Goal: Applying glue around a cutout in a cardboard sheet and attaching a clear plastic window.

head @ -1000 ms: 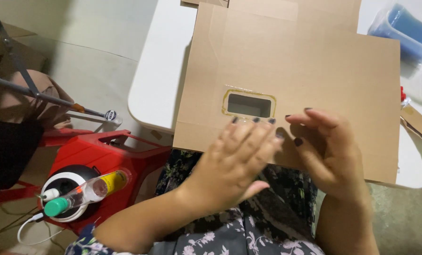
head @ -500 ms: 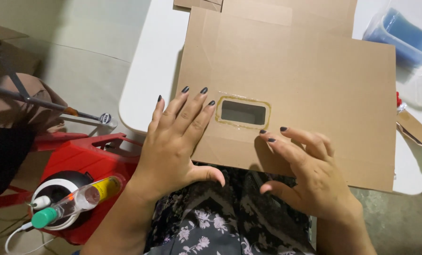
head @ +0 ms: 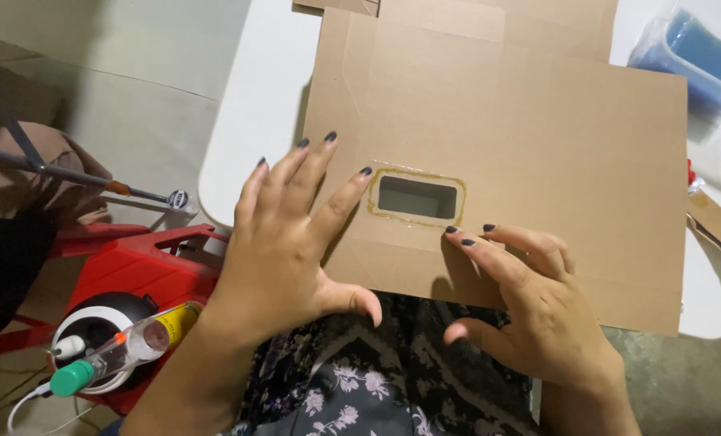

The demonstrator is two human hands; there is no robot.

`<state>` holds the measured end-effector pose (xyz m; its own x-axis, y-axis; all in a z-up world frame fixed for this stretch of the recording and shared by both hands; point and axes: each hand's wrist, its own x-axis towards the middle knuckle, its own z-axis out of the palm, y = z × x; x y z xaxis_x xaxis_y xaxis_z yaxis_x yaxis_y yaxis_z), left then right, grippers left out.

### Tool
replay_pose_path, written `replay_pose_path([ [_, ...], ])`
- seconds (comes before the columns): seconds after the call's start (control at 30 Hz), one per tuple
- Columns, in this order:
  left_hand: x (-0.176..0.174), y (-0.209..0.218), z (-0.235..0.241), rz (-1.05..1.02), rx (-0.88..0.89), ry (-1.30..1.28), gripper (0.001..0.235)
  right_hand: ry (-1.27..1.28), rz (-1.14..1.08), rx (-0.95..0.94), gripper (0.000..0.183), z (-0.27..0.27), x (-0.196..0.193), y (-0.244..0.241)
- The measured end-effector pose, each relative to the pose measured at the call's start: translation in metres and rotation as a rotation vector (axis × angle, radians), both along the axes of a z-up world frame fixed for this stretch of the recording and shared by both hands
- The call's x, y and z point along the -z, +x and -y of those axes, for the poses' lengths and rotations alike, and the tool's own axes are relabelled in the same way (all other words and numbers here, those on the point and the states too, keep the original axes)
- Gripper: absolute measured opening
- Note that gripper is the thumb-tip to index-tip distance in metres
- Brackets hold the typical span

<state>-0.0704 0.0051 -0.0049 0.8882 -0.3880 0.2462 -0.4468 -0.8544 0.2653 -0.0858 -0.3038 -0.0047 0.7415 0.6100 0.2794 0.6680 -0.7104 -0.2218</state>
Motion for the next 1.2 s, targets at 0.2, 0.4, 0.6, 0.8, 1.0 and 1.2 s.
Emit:
replay_pose_path([
  [0.2,0.000,0.014,-0.004,-0.043,0.062,0.015,0.117,-0.030,-0.002,-0.011,0.089,-0.002,-0.002,0.000],
  [0.4,0.003,0.014,-0.003,-0.035,0.062,0.036,0.114,-0.040,-0.013,-0.001,0.090,-0.002,-0.001,0.000],
  [0.6,0.000,0.015,-0.003,-0.058,0.063,-0.005,0.112,-0.018,-0.005,0.013,0.088,-0.004,-0.003,0.001],
  [0.8,-0.002,0.015,-0.002,-0.068,0.061,0.007,0.112,0.006,-0.030,0.025,0.089,-0.004,-0.003,0.001],
  [1.0,-0.004,0.016,-0.001,-0.093,0.058,0.002,0.111,0.029,-0.057,0.020,0.089,-0.004,-0.006,0.002],
  [1.2,-0.005,0.016,-0.002,-0.125,0.074,0.001,0.110,0.051,-0.070,0.020,0.090,-0.002,-0.003,0.002],
])
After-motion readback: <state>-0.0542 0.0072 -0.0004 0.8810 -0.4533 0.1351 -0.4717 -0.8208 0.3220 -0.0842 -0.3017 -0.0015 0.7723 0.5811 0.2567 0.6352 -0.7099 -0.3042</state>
